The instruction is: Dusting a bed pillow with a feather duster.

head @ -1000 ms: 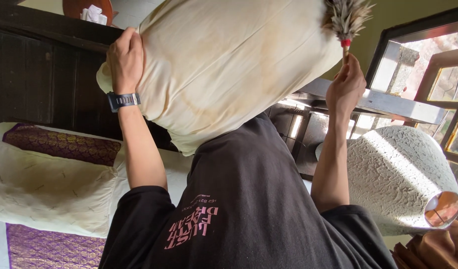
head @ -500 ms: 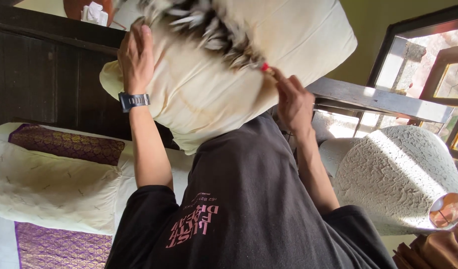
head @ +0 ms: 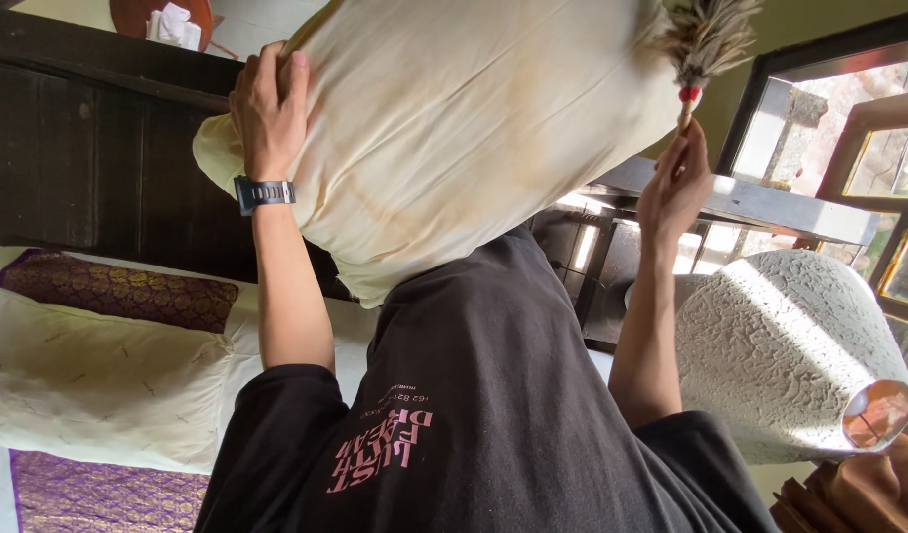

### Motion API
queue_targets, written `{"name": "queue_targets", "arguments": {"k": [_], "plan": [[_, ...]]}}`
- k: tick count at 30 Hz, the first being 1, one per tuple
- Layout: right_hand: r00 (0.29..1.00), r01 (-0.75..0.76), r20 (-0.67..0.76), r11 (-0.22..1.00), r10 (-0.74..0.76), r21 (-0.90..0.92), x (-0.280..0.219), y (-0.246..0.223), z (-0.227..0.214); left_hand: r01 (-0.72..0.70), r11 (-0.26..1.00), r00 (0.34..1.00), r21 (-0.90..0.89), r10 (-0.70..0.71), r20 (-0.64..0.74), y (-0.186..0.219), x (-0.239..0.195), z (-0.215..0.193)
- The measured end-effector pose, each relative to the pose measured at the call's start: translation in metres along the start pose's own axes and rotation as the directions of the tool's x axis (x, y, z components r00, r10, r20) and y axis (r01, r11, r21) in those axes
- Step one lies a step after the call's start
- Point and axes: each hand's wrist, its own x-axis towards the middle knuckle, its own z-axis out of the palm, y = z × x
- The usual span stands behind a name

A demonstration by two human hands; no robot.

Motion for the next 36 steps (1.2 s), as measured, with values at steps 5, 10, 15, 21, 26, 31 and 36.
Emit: {"name": "queue_targets", "arguments": {"k": [5, 10, 15, 21, 26, 31, 36], "plan": [[0.973, 0.148, 0.118, 0.928, -0.199, 0.342, -0.034, -0.099, 0.006, -0.074, 0.997, 0.995, -0.004, 0.074, -0.06, 0.001, -0.001, 0.001], [0.86, 0.293, 0.362, 0.929, -0.36, 0.226, -0.053, -0.097, 0.02, -0.044, 0.998, 0.998, -0.035, 0.042, -0.054, -0.028, 0.002, 0.015], [0.895, 0.244, 0.309, 0.933, -0.322, 0.265, -0.046, -0.056, 0.003, -0.19, 0.982, 0.962, 0.018, 0.19, -0.195, -0.027, 0.006, 0.02], [0.993, 0.069, 0.103, 0.996, -0.062, -0.064, -0.034, 0.054, -0.009, -0.262, 0.965, 0.952, 0.034, 0.264, -0.156, -0.03, 0.016, 0.022], [0.994, -0.104, -0.05, 0.985, 0.098, -0.137, -0.021, 0.074, -0.016, -0.113, 0.972, 0.988, 0.204, 0.089, 0.123, -0.047, 0.038, 0.026], [0.999, 0.045, -0.04, 0.948, -0.034, 0.315, -0.039, -0.024, -0.002, -0.044, 0.989, 0.996, 0.138, 0.033, 0.077, -0.028, 0.044, 0.045], [0.919, 0.234, 0.269, 0.948, -0.288, 0.216, -0.073, -0.085, 0.002, -0.029, 0.999, 0.999, -0.025, 0.028, -0.042, -0.047, 0.04, 0.056]]}}
